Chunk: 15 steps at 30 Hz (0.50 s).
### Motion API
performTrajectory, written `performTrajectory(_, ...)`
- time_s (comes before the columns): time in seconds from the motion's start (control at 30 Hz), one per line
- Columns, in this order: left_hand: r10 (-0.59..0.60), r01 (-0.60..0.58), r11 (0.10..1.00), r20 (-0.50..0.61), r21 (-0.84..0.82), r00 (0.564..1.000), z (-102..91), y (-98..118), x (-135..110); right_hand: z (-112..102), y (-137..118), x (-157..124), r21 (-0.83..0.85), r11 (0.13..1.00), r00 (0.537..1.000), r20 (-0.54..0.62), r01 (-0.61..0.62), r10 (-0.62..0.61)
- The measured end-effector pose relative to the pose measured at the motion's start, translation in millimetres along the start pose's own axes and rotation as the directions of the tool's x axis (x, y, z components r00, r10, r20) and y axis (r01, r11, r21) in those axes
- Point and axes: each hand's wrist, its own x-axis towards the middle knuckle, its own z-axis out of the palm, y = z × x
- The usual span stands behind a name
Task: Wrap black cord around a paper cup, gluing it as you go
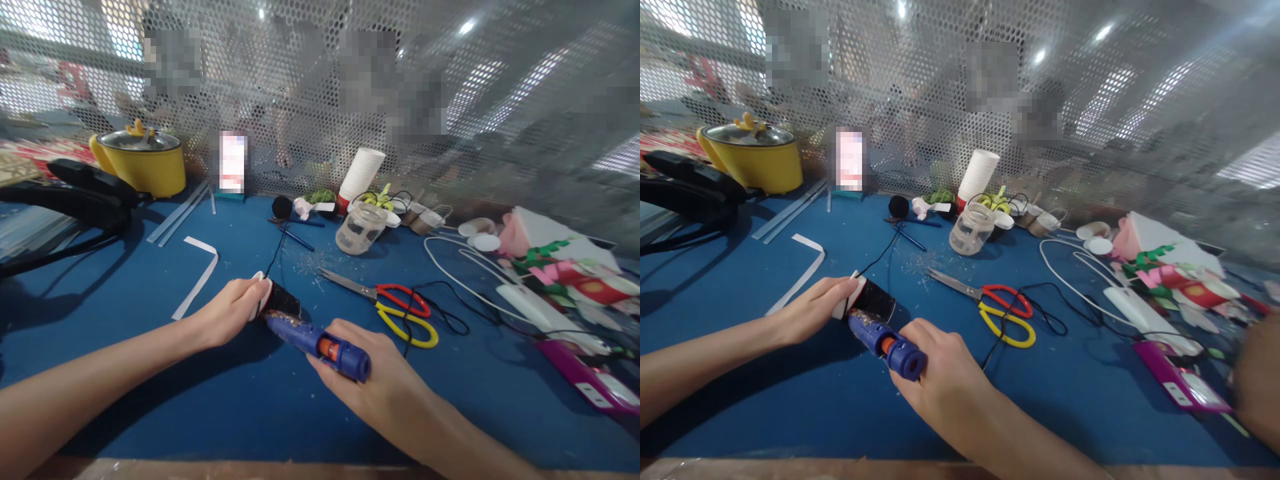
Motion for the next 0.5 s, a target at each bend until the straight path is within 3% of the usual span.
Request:
performTrajectory(0.17, -0.004, 0.004, 1.000, -0.001, 0.019, 1.000, -0.3, 2.4, -0.1, 1.0, 0.3, -0.5, -0.020, 1.000, 1.000, 0.002, -0.003, 0.003)
performTrajectory(0.37, 0.027, -0.027, 0.999, -0.004, 0.041, 1.000, -1.4, 0.9, -1.0, -5.6, 2.5, 6.4, 0.214, 0.964, 0.985, -0.029, -0.158, 0.168)
performTrajectory(0.5, 0.070, -0.069, 0.995, -0.008, 0.076, 0.998, -1.3, -0.4, -1.3, -11.9, 3.8, 11.9, 0.313, 0.914, 0.964, 0.028, -0.258, 0.263)
